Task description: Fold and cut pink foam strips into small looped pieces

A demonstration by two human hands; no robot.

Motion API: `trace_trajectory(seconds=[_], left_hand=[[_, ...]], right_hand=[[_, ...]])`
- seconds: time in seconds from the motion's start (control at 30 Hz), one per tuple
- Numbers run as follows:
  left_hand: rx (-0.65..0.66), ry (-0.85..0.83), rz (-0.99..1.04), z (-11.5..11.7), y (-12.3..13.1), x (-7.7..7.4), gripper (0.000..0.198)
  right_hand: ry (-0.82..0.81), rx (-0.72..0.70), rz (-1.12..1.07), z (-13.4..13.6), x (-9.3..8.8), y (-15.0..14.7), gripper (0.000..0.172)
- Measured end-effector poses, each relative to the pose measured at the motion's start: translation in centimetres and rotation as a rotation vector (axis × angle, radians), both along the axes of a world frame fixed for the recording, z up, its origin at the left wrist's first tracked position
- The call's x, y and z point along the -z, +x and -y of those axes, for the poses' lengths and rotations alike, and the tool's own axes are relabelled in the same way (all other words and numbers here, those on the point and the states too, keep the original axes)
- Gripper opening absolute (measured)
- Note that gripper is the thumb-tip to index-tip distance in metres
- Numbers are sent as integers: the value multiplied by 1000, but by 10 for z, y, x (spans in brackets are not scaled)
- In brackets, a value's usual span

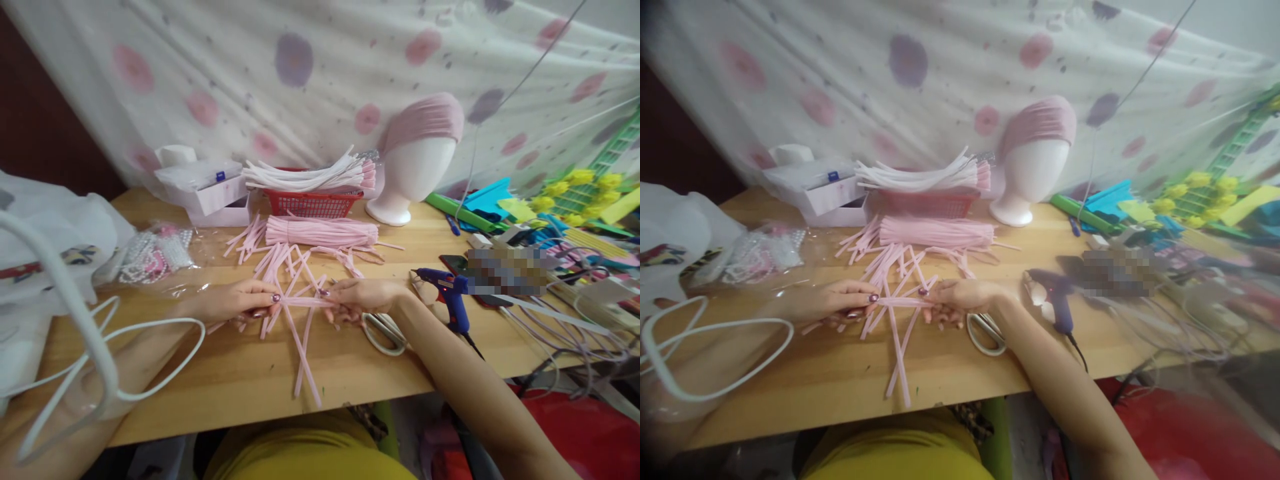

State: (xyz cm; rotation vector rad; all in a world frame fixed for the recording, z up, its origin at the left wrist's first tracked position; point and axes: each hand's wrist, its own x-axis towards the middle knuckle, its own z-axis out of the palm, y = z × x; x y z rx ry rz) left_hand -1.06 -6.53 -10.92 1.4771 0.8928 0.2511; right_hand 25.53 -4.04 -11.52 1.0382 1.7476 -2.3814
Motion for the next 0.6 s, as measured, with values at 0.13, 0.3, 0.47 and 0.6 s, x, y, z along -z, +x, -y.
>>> trace_trajectory(seconds=[0.13, 0.3, 0.47, 0.6], left_hand=[[33, 6, 3, 6, 9, 1, 36], [35, -33, -25, 18, 20, 3, 32], [3, -137, 12, 21, 24, 1, 26], [-8, -257, 57, 18, 23, 3, 23]], right_hand=[[145, -38, -102, 10, -7, -11, 43], [308, -104, -74, 25, -10, -24, 29], [539, -130, 18, 30, -14, -26, 25], [603, -161, 10, 31, -19, -27, 23]])
